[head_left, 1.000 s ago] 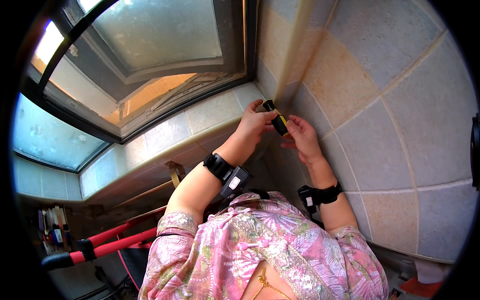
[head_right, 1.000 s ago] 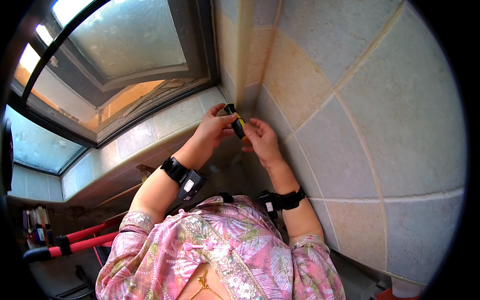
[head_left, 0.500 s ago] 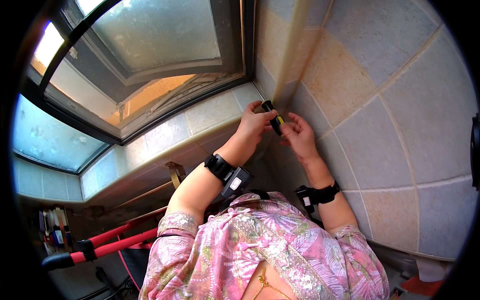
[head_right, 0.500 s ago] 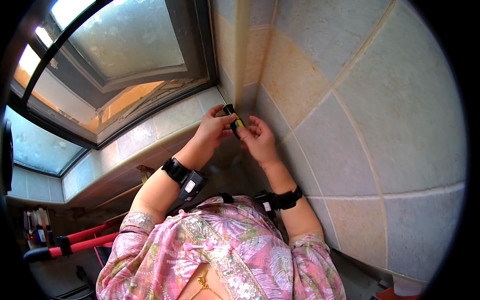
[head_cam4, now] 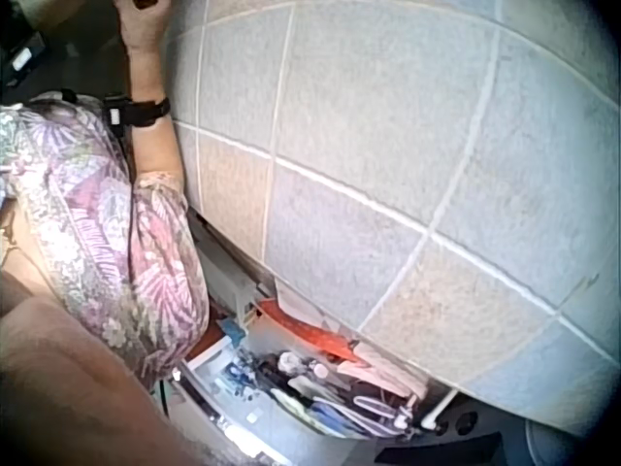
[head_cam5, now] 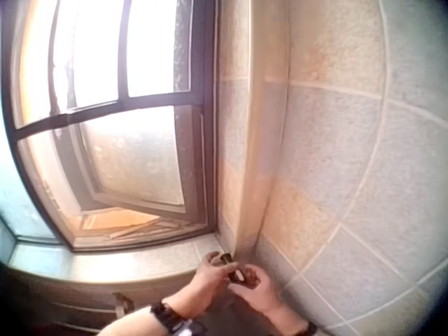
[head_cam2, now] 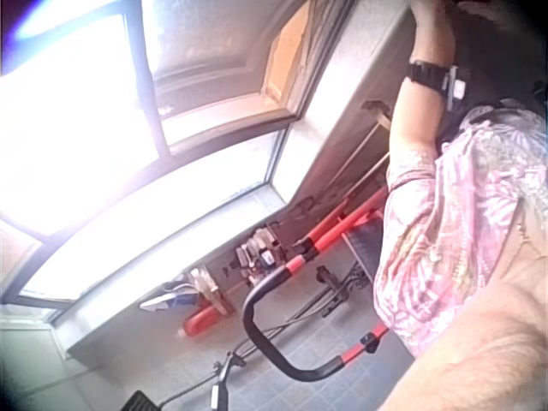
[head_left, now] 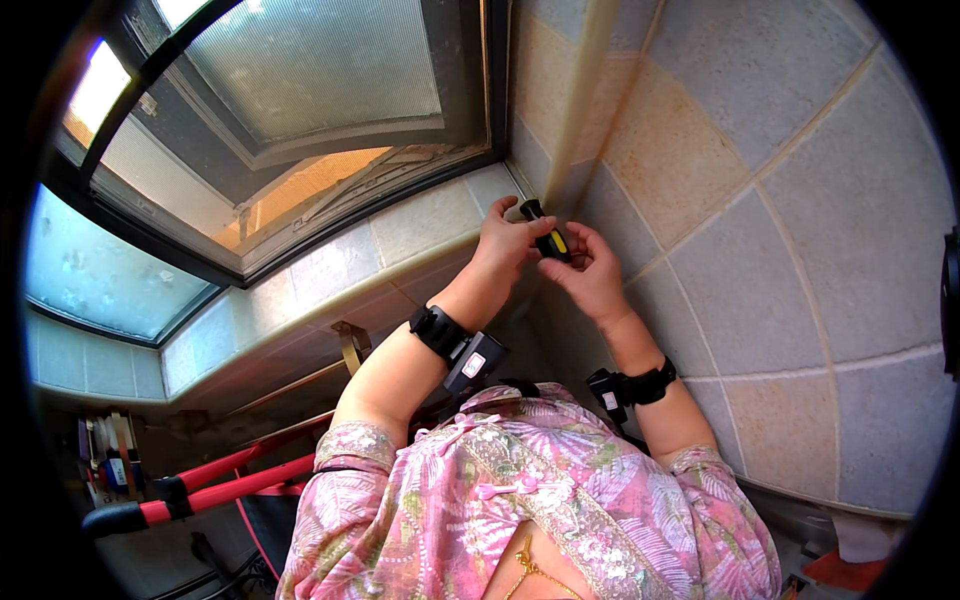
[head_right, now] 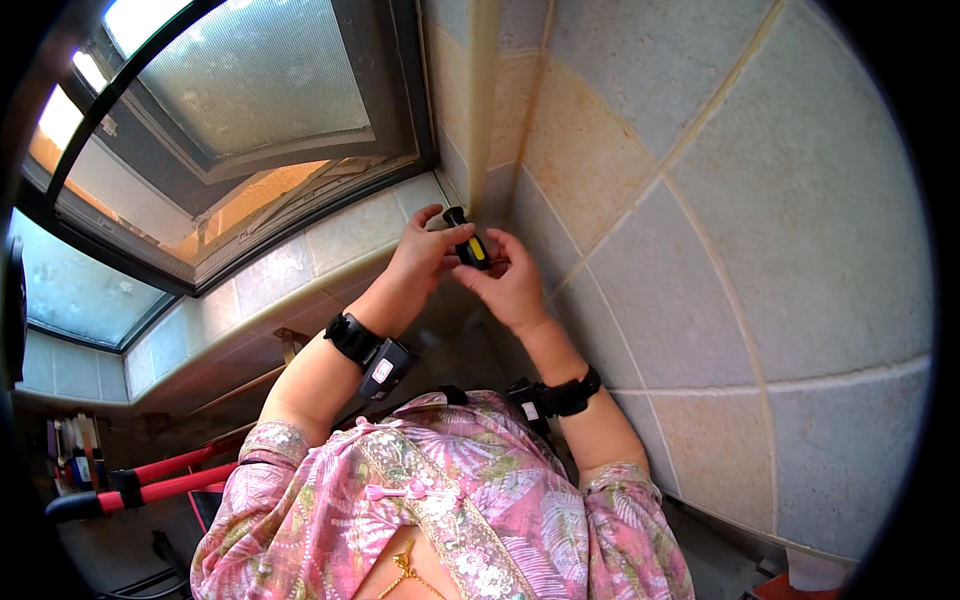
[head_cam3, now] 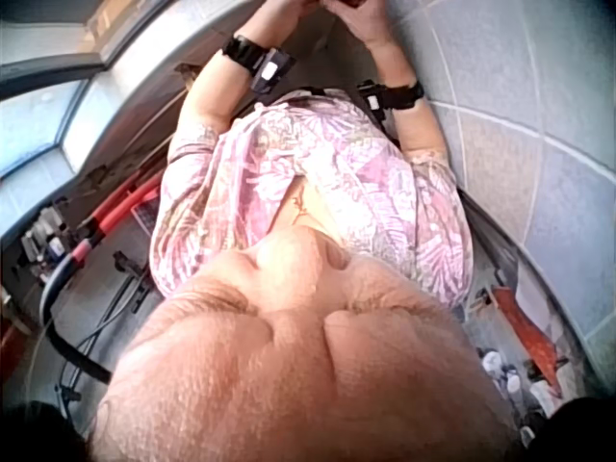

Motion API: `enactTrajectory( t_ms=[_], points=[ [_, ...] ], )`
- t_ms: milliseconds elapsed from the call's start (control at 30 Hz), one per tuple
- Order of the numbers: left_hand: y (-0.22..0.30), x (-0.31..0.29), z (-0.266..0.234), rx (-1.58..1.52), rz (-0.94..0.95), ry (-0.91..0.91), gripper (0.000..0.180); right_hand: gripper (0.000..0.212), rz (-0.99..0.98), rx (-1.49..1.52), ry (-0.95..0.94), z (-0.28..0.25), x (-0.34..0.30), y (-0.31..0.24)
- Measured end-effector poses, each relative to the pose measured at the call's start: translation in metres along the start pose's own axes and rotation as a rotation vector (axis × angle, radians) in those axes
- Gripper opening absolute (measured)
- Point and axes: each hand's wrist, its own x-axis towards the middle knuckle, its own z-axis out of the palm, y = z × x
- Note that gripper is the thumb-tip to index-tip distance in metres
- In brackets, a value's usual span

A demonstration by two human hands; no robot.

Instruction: The person carries a step ladder into a bathroom, places it near a window, and uses a screwdriver to tighten or adjust the screws on the window frame and latch.

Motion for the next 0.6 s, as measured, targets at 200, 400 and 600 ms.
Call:
enactTrajectory(
  t_ms=[200, 400, 600],
  points=[
    [-0.008, 0.004, -0.011, -0.163, -0.024, -0.133, 0.077, 0.039, 0.429, 0.490, -0.239, -0.009, 0.002, -0.011],
    [-0.004, 0.001, -0.003, 0.064, -0.050, -0.030, 0.072, 0.043, -0.153, -0.167, -0.025, 0.006, 0.001, 0.005],
    [-0.007, 0.001, -0.009, -0.080, -0.014, -0.069, 0.068, 0.035, 0.123, 0.316, -0.071, 0.000, 0.002, 0.006]
  ],
)
